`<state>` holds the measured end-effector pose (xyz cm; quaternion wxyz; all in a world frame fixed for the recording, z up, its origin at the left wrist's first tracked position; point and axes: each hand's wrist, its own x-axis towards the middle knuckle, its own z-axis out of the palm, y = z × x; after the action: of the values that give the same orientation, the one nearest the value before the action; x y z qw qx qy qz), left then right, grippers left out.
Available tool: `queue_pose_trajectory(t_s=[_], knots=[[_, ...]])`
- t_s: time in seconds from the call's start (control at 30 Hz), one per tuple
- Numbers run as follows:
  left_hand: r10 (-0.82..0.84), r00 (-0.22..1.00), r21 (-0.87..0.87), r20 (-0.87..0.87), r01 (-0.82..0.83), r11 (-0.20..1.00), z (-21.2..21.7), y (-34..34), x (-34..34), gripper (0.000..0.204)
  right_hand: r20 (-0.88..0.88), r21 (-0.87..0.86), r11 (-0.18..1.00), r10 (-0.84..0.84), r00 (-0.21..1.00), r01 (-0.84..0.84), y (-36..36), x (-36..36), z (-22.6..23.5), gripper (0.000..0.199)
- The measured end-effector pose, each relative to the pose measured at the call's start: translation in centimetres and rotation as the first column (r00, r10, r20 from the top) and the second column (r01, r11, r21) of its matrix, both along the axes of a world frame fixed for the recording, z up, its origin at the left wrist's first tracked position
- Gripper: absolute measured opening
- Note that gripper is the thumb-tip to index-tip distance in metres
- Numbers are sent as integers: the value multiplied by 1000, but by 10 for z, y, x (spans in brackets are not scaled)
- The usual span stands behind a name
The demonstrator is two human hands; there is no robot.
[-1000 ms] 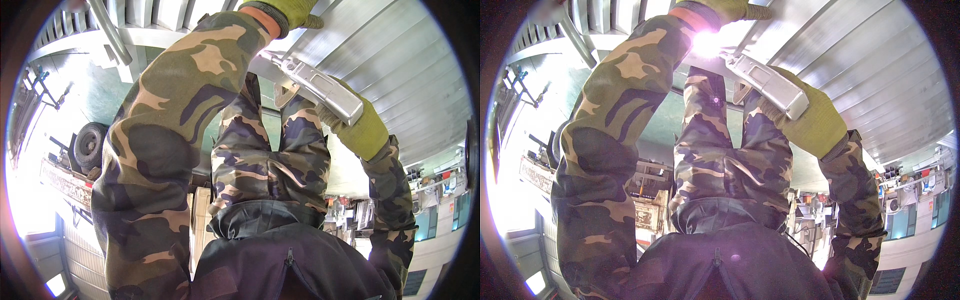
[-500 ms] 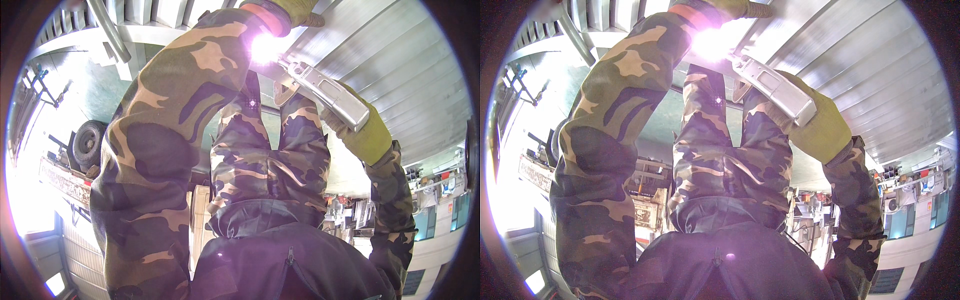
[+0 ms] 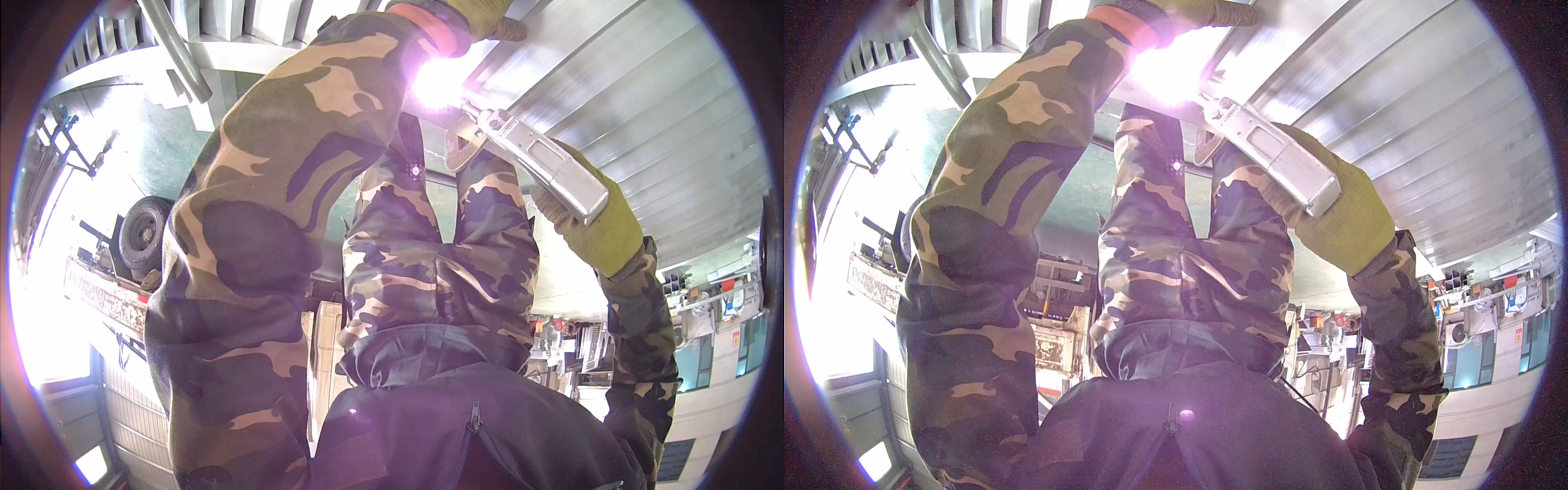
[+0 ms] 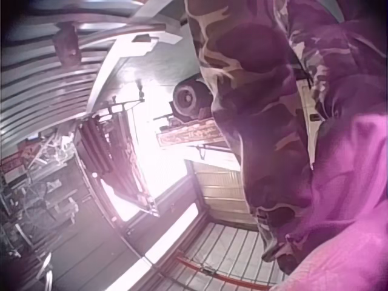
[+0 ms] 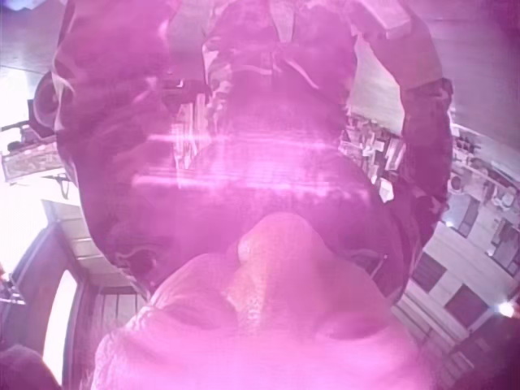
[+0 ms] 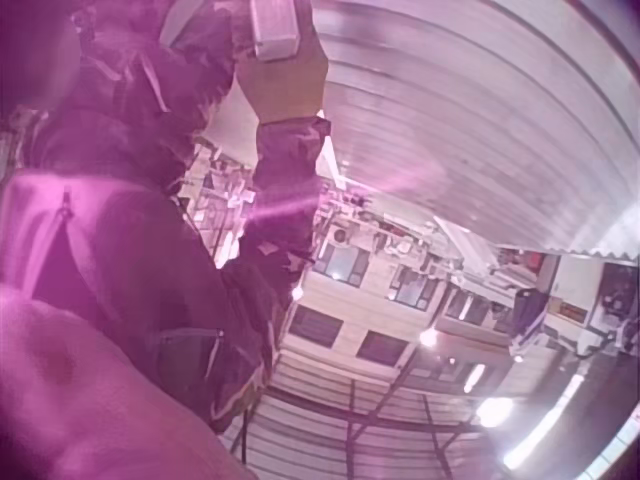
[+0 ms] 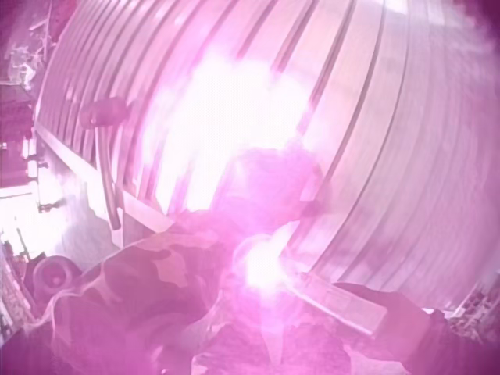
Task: The person welds a metal frame using a handheld welding gun, moving along seams and joints on a curved metal structure. The person pauses to reposition the tool and adjust the workpiece as needed.
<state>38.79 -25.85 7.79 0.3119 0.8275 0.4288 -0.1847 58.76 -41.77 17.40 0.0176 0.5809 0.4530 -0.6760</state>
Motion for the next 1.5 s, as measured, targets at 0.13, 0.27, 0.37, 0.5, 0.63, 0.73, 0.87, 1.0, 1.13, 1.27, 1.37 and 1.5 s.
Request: queue_pose_trajectory(t_s=[0.13, 0.27, 0.37, 0.5, 0.63, 0.73, 0.87, 1.0, 1.13, 1.27, 1.37, 1.5], knots=[[6, 1000, -42, -21, -6, 999, 3, 3, 1, 61, 9, -9, 1000, 13, 1000, -13, 0, 2, 4, 46], [9, 998, -108, -66, -16, 994, 9, 8, 2, 61, 21, -11, 999, 45, 999, -44, -3, 5, 5, 44], [9, 991, -177, -137, -33, 984, 17, 11, 2, 61, -12, 30, 999, 44, 999, -43, -6, 7, 3, 43], [14, 999, -58, -45, -17, 998, 12, 4, 1, 62, -3, -3, 1000, 20, 1000, -20, -6, 11, 5, 44], [-50, 998, 158, -25, 53, 986, -26, -12, -3, 66, -53, -129, 985, -121, 991, 114, -7, 15, 11, 43], [-42, 998, 59, 42, 39, 997, -13, -6, 0, 59, -22, -67, 994, -83, 996, 81, -10, 30, 20, 42], [2, 969, 56, 248, -16, 998, -33, -5, -28, 40, 9, 5, 999, -51, 999, 51, -5, 35, 31, 38], [305, 745, -80, 593, -322, 943, 7, 2, -68, 21, -19, -26, 987, -158, 987, 157, -4, 36, 41, 37], [557, 588, -144, 586, -601, 786, 28, -15, -102, 28, 22, 27, 963, -268, 963, 267, -19, 41, 55, 48], [745, 487, -51, 456, -821, 569, 38, -37, -165, 37, 63, 149, 939, -321, 945, 309, -34, 39, 71, 52], [863, 454, 163, 223, -890, 426, 43, -39, -189, 61, 123, 224, 920, -354, 927, 321, -49, 41, 89, 57], [862, 507, 386, -25, -790, 476, 31, -41, -242, 84, 74, 395, 870, -351, 933, 296, -67, 28, 89, 60]])
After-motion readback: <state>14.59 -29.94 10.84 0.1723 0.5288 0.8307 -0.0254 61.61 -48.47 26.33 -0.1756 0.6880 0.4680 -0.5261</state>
